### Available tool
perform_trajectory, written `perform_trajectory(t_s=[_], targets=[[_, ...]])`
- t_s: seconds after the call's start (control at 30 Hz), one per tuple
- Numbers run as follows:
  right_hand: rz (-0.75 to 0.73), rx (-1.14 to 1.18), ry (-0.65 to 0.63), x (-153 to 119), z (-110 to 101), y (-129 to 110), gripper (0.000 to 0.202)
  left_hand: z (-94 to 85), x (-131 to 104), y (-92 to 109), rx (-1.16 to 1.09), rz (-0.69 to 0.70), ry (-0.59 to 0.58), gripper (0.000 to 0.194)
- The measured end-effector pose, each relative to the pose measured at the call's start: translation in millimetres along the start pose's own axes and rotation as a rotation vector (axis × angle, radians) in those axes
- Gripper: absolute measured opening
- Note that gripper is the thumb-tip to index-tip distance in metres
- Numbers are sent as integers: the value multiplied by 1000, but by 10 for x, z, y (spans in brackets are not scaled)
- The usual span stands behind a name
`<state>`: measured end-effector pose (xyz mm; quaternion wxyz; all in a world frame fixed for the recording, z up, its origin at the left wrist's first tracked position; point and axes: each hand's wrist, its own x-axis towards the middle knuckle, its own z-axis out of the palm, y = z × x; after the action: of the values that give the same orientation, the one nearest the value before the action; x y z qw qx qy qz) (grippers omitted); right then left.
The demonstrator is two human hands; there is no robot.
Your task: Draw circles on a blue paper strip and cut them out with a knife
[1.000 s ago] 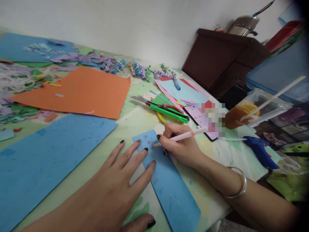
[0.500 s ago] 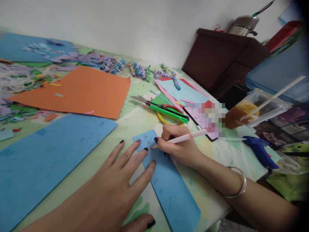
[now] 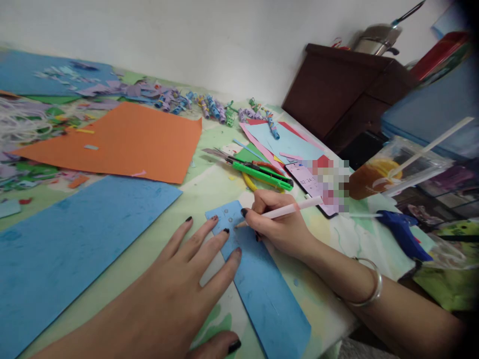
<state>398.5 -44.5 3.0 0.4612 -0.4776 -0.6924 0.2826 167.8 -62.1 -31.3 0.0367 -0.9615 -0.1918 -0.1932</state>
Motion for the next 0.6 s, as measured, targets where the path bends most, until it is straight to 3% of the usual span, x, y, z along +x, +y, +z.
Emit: perform_trajectory(t_s=[0.23, 0.47, 0.6], targets=[[-69, -50, -10, -8, 2, 37, 36, 15, -2, -12, -11, 10, 29, 75], [-45, -11, -33, -9, -12, 19, 36, 18, -1, -14, 3, 14, 23, 76], [4, 16, 25, -10, -7, -8, 36, 17, -2, -19, 10, 21, 27, 76]])
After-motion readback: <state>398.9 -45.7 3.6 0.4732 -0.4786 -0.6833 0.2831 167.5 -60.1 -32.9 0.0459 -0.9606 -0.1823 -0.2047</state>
